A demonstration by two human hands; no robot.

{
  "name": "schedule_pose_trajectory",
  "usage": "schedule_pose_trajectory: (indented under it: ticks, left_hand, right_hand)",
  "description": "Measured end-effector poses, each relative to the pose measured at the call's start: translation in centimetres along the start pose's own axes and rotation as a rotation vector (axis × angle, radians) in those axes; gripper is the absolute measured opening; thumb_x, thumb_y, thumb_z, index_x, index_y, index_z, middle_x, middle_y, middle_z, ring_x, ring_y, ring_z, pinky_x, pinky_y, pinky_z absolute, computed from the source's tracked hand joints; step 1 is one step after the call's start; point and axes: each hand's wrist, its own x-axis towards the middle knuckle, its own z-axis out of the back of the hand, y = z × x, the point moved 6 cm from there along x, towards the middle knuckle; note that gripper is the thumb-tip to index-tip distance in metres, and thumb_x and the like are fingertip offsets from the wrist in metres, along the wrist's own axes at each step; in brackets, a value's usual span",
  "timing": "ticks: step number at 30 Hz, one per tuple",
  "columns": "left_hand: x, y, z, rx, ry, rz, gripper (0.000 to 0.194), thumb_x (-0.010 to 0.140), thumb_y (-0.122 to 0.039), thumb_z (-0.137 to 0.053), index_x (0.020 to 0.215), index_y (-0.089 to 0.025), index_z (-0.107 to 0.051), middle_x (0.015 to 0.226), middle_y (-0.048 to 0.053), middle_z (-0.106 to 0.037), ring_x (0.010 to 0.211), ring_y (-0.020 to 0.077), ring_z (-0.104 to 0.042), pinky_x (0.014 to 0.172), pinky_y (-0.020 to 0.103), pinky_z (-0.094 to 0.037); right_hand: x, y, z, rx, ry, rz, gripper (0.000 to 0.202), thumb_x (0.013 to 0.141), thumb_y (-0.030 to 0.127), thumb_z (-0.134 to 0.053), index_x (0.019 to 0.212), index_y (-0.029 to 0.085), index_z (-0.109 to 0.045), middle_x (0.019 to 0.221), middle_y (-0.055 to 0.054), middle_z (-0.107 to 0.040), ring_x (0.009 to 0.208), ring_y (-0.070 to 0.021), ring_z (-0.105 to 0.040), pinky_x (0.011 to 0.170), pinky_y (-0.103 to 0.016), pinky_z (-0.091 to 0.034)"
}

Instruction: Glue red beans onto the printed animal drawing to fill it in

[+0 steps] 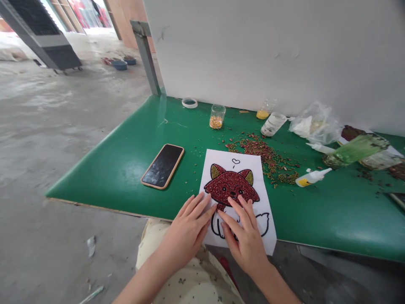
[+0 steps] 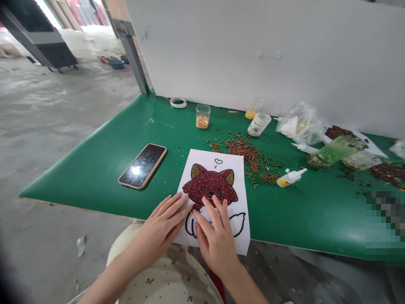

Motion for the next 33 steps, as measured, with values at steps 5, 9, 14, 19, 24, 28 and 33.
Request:
schedule_pose_trajectory:
  ticks: [5,9,14,19,24,28,33]
  left_hand:
    - [-0.1,0.0,-0.1,-0.001,-0.012,-0.003,0.047,0.093,-0.021,-0.037,0.139,-0.026,-0.036,0.149,0.002,-0.03,0.139,0.021,-0.022,0.112,0.043,-0.029]
    - [-0.2,0.0,-0.1,-0.011,-0.021,-0.003,0.047,0.092,-0.021,-0.038,0.138,-0.026,-0.037,0.149,0.002,-0.03,0.138,0.0215,-0.023,0.112,0.044,-0.03]
    - [-0.2,0.1,-0.3,-0.016,-0.008,0.003,0.047,0.093,-0.021,-0.037,0.139,-0.028,-0.036,0.15,0.001,-0.028,0.139,0.0209,-0.021,0.112,0.043,-0.029]
    - [-0.1,0.2,-0.3,-0.023,0.005,0.025,0.046,0.095,-0.023,-0.033,0.141,-0.025,-0.032,0.15,0.0,-0.027,0.14,0.0189,-0.018,0.114,0.041,-0.027]
    - [0.0,0.1,-0.1,-0.035,-0.013,0.033,0.046,0.095,-0.024,-0.032,0.141,-0.024,-0.031,0.149,0.0,-0.03,0.139,0.0185,-0.021,0.114,0.04,-0.027]
    - [0.0,0.2,-0.1,-0.041,-0.018,0.038,0.048,0.094,-0.024,-0.034,0.142,-0.024,-0.03,0.148,0.0,-0.031,0.139,0.0187,-0.021,0.113,0.041,-0.028]
    - [0.0,0.4,0.2,-0.087,-0.031,0.049,0.048,0.093,-0.024,-0.036,0.141,-0.024,-0.03,0.146,0.001,-0.034,0.137,0.0187,-0.026,0.112,0.042,-0.03]
  right_hand:
    - [0.0,0.0,0.2,0.015,-0.025,-0.004,0.037,0.085,0.016,-0.051,0.12,0.024,-0.057,0.14,-0.009,-0.041,0.134,-0.0311,-0.028,0.105,-0.061,-0.03]
    - [0.0,0.1,0.2,0.005,-0.02,-0.001,0.035,0.085,0.017,-0.05,0.118,0.025,-0.059,0.139,-0.009,-0.042,0.134,-0.0307,-0.03,0.105,-0.061,-0.029]
    - [0.0,0.1,0.1,0.006,-0.018,0.019,0.038,0.085,0.015,-0.049,0.12,0.025,-0.056,0.139,-0.009,-0.042,0.134,-0.0306,-0.029,0.105,-0.062,-0.027]
    - [0.0,-0.4,1.3,0.131,-0.083,-0.08,0.027,0.085,0.016,-0.05,0.111,0.022,-0.056,0.13,-0.011,-0.047,0.128,-0.0276,-0.036,0.104,-0.056,-0.032]
    - [-0.2,-2.4,3.6,0.186,-0.164,-0.198,0.008,0.082,0.021,-0.059,0.078,0.022,-0.053,0.087,-0.005,-0.061,0.089,-0.0193,-0.058,0.082,-0.036,-0.047]
    - [0.0,-4.5,5.1,0.145,-0.171,-0.198,0.007,0.082,0.02,-0.061,0.076,0.023,-0.058,0.071,0.001,-0.064,0.065,-0.0126,-0.059,0.063,-0.025,-0.046]
    - [1.6,-8.2,7.1,-0.017,-0.211,-0.256,0.013,0.086,0.03,-0.055,0.08,0.023,-0.065,0.078,-0.001,-0.071,0.067,-0.0148,-0.064,0.063,-0.025,-0.047]
